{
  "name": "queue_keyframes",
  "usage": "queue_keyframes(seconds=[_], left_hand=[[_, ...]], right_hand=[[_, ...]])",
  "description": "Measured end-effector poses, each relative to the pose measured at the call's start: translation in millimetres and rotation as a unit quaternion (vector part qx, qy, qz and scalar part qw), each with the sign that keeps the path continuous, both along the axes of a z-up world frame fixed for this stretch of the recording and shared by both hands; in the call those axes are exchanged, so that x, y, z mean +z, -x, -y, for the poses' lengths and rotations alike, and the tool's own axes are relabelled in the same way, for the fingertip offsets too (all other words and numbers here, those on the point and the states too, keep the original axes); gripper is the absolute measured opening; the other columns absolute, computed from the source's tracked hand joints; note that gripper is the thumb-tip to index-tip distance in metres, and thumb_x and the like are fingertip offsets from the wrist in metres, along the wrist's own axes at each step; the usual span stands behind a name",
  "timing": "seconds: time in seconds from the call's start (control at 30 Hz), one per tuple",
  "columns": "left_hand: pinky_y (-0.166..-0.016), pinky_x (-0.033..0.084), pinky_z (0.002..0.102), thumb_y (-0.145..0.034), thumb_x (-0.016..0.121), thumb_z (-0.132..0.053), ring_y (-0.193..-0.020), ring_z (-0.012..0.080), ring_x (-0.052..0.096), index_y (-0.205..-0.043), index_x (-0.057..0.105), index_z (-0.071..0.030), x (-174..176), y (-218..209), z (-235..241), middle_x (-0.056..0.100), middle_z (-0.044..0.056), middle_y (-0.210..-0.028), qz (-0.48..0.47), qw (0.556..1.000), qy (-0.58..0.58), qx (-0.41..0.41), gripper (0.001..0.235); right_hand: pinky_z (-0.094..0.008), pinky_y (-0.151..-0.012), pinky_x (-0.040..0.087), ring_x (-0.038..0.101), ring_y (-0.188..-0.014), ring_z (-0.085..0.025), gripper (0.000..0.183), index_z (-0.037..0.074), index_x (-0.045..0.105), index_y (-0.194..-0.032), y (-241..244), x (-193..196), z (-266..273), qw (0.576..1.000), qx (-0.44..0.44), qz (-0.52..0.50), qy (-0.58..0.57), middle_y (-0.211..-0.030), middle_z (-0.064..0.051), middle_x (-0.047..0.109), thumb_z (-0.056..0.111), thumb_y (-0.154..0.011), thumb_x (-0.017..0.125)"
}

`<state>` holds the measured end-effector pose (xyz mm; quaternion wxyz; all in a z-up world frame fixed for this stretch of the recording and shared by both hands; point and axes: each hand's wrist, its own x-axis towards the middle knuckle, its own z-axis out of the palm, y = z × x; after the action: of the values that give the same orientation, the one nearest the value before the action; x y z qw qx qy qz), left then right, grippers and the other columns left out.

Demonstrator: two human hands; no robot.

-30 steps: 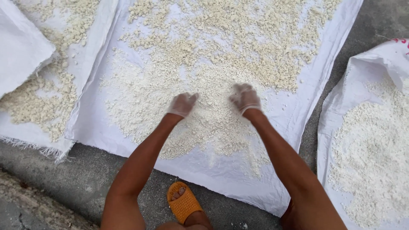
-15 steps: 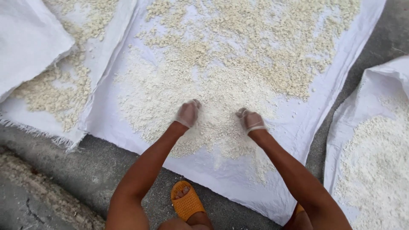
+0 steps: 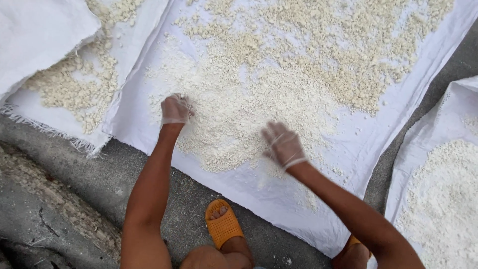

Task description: The person spreads white granular material across multiple white sacks laid on a concrete floor. They use gloved hands to flatten and distribute the granules evenly, moving between adjacent sacks to continue the spreading process.

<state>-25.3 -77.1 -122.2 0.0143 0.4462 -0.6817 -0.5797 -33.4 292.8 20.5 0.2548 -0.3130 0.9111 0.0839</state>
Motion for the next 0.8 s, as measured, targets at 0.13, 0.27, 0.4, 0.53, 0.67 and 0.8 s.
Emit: queue_keyframes(seconds=[0.13, 0.27, 0.4, 0.53, 0.67, 0.8], left_hand=[[-0.062, 0.059, 0.042, -0.099, 0.065, -0.051, -0.077, 0.0259, 0.072, -0.106, 0.075, -0.019, 28, 10, -9, 0.07, 0.003, -0.081, 0.102, 0.928, 0.301, -0.193, 0.034], [-0.074, 0.061, 0.052, -0.09, 0.077, -0.048, -0.1, 0.037, 0.059, -0.153, 0.05, -0.025, 50, 11, -28, 0.05, 0.012, -0.123, 0.156, 0.833, 0.438, -0.3, 0.073], [-0.055, 0.056, 0.032, -0.096, 0.068, -0.043, -0.076, 0.0255, 0.066, -0.115, 0.07, -0.012, -54, -10, -50, 0.055, 0.008, -0.093, 0.163, 0.696, 0.568, -0.407, 0.036], [-0.079, 0.063, 0.045, -0.097, 0.066, -0.025, -0.096, 0.0366, 0.073, -0.123, 0.072, -0.017, -54, -10, -81, 0.071, 0.012, -0.1, 0.044, 0.878, 0.292, -0.377, 0.028], [-0.081, 0.063, 0.045, -0.097, 0.068, -0.036, -0.095, 0.0366, 0.075, -0.098, 0.073, -0.005, -22, 12, -108, 0.076, 0.019, -0.09, 0.074, 0.89, 0.272, -0.358, 0.032], [-0.086, 0.061, 0.04, -0.103, 0.059, -0.038, -0.101, 0.0337, 0.075, -0.113, 0.076, -0.008, 85, 5, -143, 0.077, 0.016, -0.103, 0.138, 0.829, 0.294, -0.454, 0.035]], right_hand=[[-0.048, -0.109, 0.043, 0.037, -0.147, -0.033, 0.052, 0.027, 0.053, -0.147, -47, -32, 21, 0.989, 0.132, 0.029, 0.057, -0.159, -0.008, 0.043, 0.043, -0.098, 0.066], [-0.053, -0.106, 0.048, 0.041, -0.145, -0.034, 0.046, 0.031, 0.055, -0.144, -38, -16, 56, 0.992, 0.088, 0.016, 0.088, -0.161, -0.007, 0.041, 0.029, -0.1, 0.065], [-0.044, -0.076, 0.055, 0.065, -0.112, -0.03, 0.022, 0.023, 0.071, -0.115, -33, -160, 36, 0.94, 0.149, -0.188, 0.244, -0.123, -0.009, 0.067, 0.02, -0.094, 0.068], [-0.038, -0.062, 0.051, 0.067, -0.08, -0.028, 0.006, 0.01, 0.067, -0.099, -15, -113, 17, 0.967, 0.154, -0.162, 0.124, -0.092, -0.013, 0.069, 0.009, -0.094, 0.063], [-0.055, -0.091, 0.056, 0.072, -0.107, -0.043, 0.053, 0.007, 0.072, -0.117, 35, -35, 15, 0.966, -0.204, 0.049, 0.153, -0.112, -0.021, 0.075, 0.055, -0.104, 0.053], [-0.055, -0.092, 0.056, 0.071, -0.108, -0.045, 0.064, 0.011, 0.074, -0.114, 65, -8, -29, 0.962, -0.263, 0.056, 0.052, -0.108, -0.022, 0.074, 0.069, -0.093, 0.059]])
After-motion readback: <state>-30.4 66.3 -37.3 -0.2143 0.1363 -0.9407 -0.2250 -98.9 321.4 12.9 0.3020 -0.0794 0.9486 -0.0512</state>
